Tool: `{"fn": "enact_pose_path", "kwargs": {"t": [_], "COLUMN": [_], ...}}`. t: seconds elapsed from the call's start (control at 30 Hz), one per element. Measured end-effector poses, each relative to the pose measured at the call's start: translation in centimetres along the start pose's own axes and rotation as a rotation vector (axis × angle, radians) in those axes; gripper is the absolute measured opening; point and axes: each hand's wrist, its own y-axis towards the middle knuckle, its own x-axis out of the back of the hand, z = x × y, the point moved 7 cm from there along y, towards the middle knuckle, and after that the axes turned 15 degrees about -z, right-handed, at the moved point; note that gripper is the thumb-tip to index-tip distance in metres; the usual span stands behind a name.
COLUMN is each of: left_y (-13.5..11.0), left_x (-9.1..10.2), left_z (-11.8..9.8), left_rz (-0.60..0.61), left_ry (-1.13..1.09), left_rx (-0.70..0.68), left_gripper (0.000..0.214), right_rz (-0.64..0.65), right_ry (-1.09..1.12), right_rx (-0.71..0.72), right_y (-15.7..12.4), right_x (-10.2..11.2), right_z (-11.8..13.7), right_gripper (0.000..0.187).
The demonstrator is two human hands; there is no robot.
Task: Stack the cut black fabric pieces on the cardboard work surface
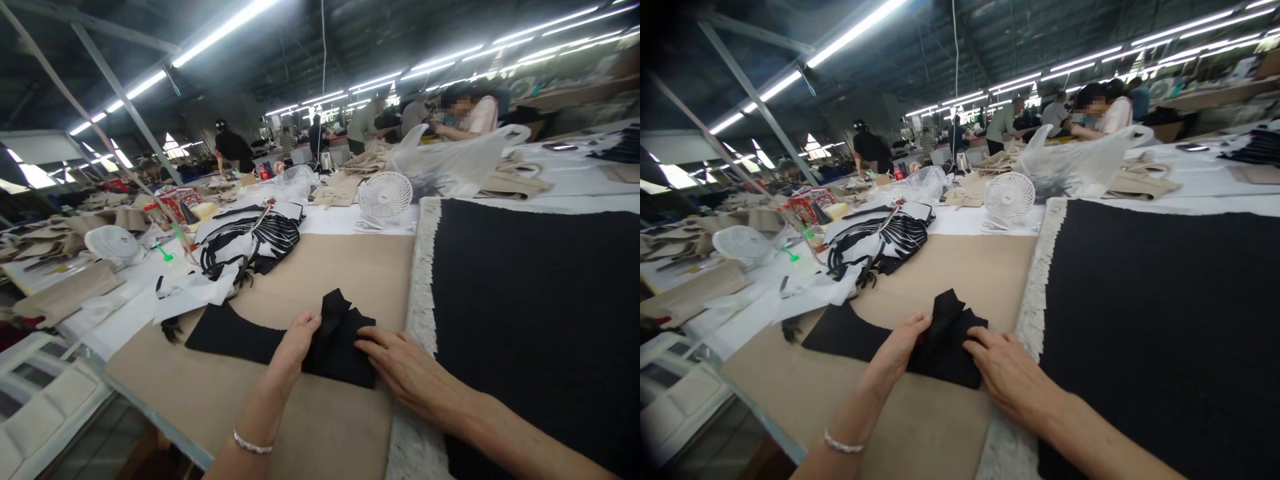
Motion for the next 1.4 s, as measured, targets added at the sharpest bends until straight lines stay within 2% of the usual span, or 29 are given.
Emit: {"fn": "enact_pose_path", "kwargs": {"t": [0.23,0.33,0.47,0.5,0.67,0.73,0.83,0.93,1.2,1.4], "left_y": [-0.1,-1.4,-3.4,-3.7,-3.8,-3.2,-2.0,-1.0,-0.5,-0.3], "left_x": [-0.1,-0.6,-1.4,-1.7,-2.0,-1.6,-0.3,0.7,0.7,0.5], "left_z": [0.2,-0.4,-1.1,-1.1,-1.5,-1.7,-1.3,-0.9,-0.5,-0.4], "left_rz": [-0.026,0.028,0.112,0.118,0.029,-0.016,-0.084,-0.126,-0.118,-0.119], "left_ry": [0.027,0.107,0.370,0.439,0.614,0.600,0.573,0.558,0.468,0.470], "left_rx": [-0.011,-0.141,-0.383,-0.437,-0.568,-0.556,-0.407,-0.298,-0.255,-0.275], "left_gripper": [0.034,0.039,0.074,0.076,0.047,0.037,0.023,0.020,0.033,0.037], "right_rz": [-0.027,-0.045,0.007,0.010,0.006,0.000,-0.053,-0.138,-0.134,-0.120], "right_ry": [-0.177,-0.204,-0.221,-0.220,-0.211,-0.217,-0.211,-0.193,-0.255,-0.208], "right_rx": [0.017,0.000,-0.024,-0.022,-0.031,-0.041,-0.017,0.046,0.214,0.207], "right_y": [1.6,1.6,2.1,2.4,3.7,3.7,2.8,1.4,-1.3,-1.0], "right_x": [-1.5,-1.1,-0.6,-0.5,-0.4,-0.5,-0.7,-1.0,-2.2,-2.1], "right_z": [-0.8,-0.5,-0.4,-0.4,-0.4,-0.4,-0.4,-0.2,-1.0,-0.7], "right_gripper": [0.032,0.024,0.011,0.012,0.020,0.023,0.023,0.032,0.043,0.045]}}
